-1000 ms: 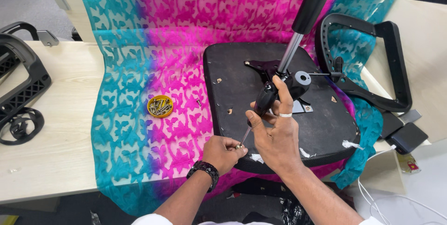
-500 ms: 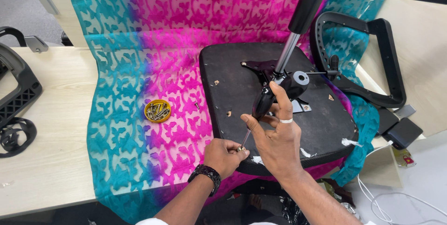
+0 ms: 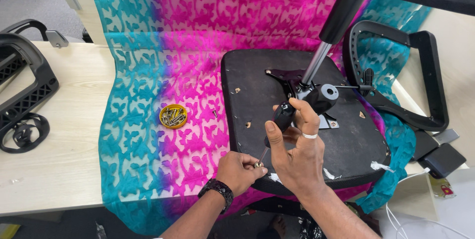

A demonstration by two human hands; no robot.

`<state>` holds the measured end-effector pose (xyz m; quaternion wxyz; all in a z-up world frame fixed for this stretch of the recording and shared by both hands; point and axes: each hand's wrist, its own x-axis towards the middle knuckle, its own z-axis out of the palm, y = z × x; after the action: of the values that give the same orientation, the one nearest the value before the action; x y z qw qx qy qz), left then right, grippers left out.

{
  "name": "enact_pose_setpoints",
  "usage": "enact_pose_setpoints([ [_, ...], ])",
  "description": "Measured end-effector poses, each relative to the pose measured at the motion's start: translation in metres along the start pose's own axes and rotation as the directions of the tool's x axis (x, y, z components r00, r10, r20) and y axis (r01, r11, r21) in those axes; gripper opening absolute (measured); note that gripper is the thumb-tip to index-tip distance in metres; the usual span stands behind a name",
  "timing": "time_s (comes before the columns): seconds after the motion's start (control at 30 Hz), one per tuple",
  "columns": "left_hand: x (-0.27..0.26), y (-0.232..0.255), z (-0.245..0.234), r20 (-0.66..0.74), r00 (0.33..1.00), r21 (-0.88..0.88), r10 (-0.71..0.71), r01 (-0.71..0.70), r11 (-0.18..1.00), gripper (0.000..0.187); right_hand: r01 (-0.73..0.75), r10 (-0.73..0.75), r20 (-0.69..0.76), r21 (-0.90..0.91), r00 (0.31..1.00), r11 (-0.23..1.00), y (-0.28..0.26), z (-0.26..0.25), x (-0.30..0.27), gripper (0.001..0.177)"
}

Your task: The person uses a screwdriver to tighten screws into a black metal bracket attached to the underside of an office chair seat. They pick up screws from a small yellow container and insert them into the bracket, then tighten them with the screwdriver.

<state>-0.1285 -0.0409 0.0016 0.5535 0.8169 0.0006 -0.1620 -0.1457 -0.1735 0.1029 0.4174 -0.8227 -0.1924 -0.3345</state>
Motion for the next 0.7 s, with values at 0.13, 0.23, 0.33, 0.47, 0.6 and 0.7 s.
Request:
enact_pose_setpoints([
  [0.13,0.000,0.001,-0.002,0.023,1.000,0.016,0.020,-0.021,1.000,0.024,-0.032,0.032,0.012,-0.011,0.999,0.999,-0.001,-0.003,0.003,0.056],
  [0.23,-0.001,0.000,-0.004,0.033,0.999,0.021,-0.003,0.003,1.000,0.023,-0.032,0.032,-0.004,-0.012,0.999,0.999,-0.002,-0.002,-0.001,0.057],
  [0.33,-0.005,0.000,-0.005,0.009,0.999,0.043,0.046,-0.047,0.998,0.022,0.005,-0.005,-0.025,0.000,1.000,1.000,-0.002,0.000,-0.002,0.060],
  [0.47,-0.011,-0.003,-0.007,-0.046,0.997,0.032,0.057,-0.055,0.998,0.023,0.004,-0.004,-0.009,-0.015,1.000,1.000,-0.006,0.000,-0.001,0.059],
  [0.6,-0.012,-0.005,-0.004,-0.078,0.997,-0.018,0.028,-0.029,0.999,0.024,-0.029,0.030,0.033,-0.014,0.999,0.999,-0.012,-0.004,0.000,0.053],
  [0.7,-0.012,-0.006,-0.003,-0.070,0.997,-0.019,0.022,-0.023,1.000,0.024,-0.052,0.052,0.039,-0.019,0.998,0.998,-0.015,-0.004,0.003,0.052],
])
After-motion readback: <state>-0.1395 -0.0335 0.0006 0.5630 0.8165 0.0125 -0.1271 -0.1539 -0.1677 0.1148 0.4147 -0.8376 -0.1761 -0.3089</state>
